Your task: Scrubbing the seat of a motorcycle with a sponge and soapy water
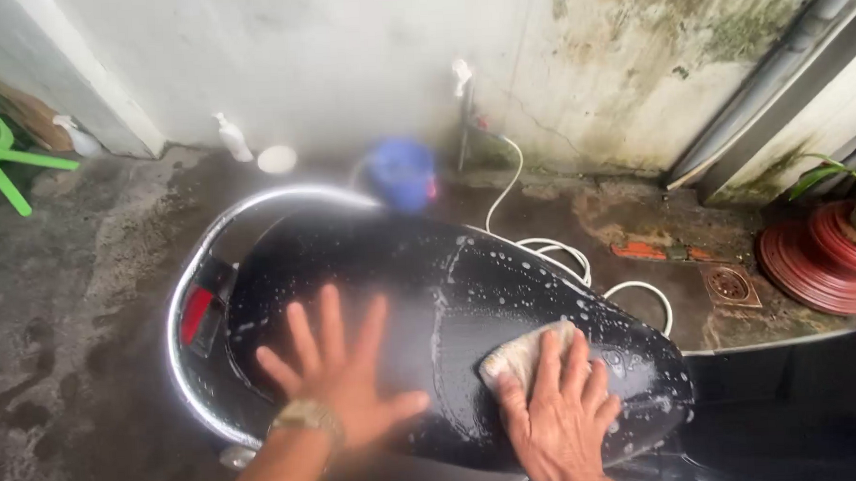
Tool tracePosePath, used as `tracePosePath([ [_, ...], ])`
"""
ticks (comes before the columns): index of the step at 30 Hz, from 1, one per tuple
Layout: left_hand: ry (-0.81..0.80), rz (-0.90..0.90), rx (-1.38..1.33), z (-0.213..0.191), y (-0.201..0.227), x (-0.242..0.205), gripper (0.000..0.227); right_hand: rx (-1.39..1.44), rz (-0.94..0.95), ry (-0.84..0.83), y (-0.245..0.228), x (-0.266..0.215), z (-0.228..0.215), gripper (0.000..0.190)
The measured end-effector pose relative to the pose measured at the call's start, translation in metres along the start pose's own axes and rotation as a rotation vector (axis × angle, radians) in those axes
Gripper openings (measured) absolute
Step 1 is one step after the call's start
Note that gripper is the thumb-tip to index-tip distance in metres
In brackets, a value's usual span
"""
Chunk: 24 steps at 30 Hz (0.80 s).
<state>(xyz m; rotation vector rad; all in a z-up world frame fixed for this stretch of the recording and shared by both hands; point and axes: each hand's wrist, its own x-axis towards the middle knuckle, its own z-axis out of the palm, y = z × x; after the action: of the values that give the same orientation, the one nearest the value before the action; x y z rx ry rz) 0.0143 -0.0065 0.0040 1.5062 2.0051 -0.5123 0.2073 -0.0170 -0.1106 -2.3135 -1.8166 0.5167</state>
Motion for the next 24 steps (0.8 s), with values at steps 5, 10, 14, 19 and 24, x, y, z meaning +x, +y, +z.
tracePosePath([
  [5,-0.050,0.008,0.000,-0.007,0.000,0.000,0.124,-0.022,0.008,-0.150,-0.017,0.004,-0.030,0.083],
  [10,-0.055,0.039,0.020,-0.008,-0.001,-0.001,0.132,-0.024,0.081,0.179,-0.012,-0.002,0.003,0.066],
  [14,-0.068,0.011,0.010,-0.006,-0.002,-0.001,0.137,-0.002,0.025,0.272,0.014,-0.002,0.003,0.067],
  [19,-0.053,0.012,-0.003,-0.003,-0.006,0.003,0.136,0.041,0.088,0.110,0.018,-0.009,0.005,0.070],
  [24,-0.014,0.058,-0.040,-0.003,-0.009,-0.004,0.134,0.149,0.420,0.305,0.018,-0.002,0.039,0.075],
])
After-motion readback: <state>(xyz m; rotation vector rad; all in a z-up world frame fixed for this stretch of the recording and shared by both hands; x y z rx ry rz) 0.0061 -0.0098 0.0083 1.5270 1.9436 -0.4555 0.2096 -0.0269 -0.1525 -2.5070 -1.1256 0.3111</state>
